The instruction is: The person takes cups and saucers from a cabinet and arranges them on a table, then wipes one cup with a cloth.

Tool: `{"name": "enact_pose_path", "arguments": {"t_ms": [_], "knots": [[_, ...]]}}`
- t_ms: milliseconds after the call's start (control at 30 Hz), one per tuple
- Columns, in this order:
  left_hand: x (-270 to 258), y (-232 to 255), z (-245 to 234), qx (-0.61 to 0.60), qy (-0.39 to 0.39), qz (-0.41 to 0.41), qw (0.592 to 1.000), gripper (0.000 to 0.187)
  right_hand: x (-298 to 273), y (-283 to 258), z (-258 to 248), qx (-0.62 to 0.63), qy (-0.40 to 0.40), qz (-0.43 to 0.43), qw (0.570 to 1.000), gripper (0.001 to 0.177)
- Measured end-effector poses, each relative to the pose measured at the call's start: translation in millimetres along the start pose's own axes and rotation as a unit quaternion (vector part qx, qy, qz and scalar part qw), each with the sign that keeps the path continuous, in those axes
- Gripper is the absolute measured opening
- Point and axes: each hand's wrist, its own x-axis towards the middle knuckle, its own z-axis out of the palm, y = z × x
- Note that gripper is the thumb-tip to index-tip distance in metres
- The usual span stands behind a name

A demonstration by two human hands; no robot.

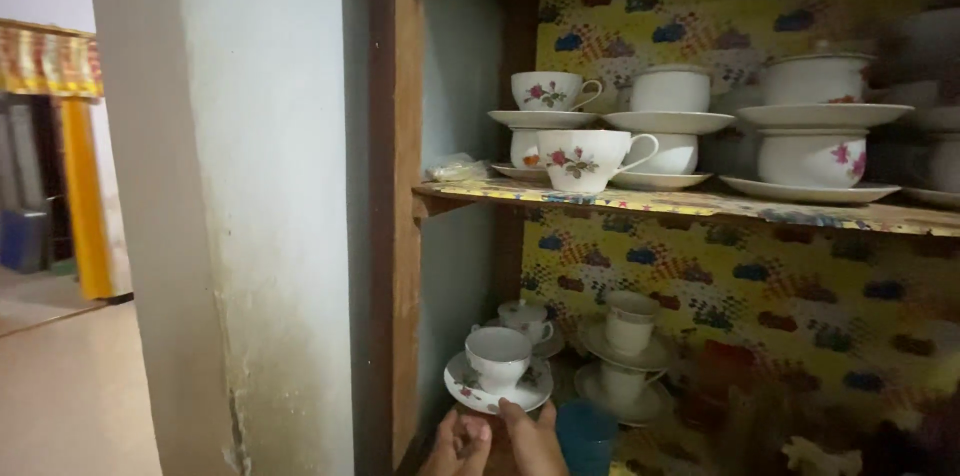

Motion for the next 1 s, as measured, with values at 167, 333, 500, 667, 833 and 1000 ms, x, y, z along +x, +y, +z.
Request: {"name": "enact_pose_path", "arguments": {"t_ms": [167, 333, 500, 667, 833, 1000], "knots": [[-2.5, 21.5, -8.6, -0.155, -0.107, 0.069, 0.98, 0.084, -57.0, -15.4, 22.9, 0.119, -0.063, -0.006, 0.991, 0.072], [7.8, -40.7, 9.4, -0.037, 0.022, 0.082, 0.996, 0.086, -96.9, -35.7, 40.7, 0.102, -0.066, 0.011, 0.993, 0.068], [12.2, -66.6, 7.8, 0.121, 0.08, 0.144, 0.979, 0.063, -127.3, -50.5, 50.5, 0.109, -0.044, 0.016, 0.993, 0.076], [2.2, -20.7, -13.9, 0.143, -0.111, 0.063, 0.981, 0.043, -167.5, -79.4, 52.0, 0.089, -0.007, 0.014, 0.996, 0.075], [-14.5, 1.3, 35.1, -0.029, -0.183, 0.012, 0.983, 0.044, -193.2, -103.8, 10.6, 0.055, -0.008, -0.004, 0.998, 0.073], [-42.5, -29.9, 97.2, -0.065, -0.135, 0.082, 0.985, 0.063, -221.6, -121.4, -28.8, 0.075, 0.018, -0.03, 0.997, 0.072]]}}
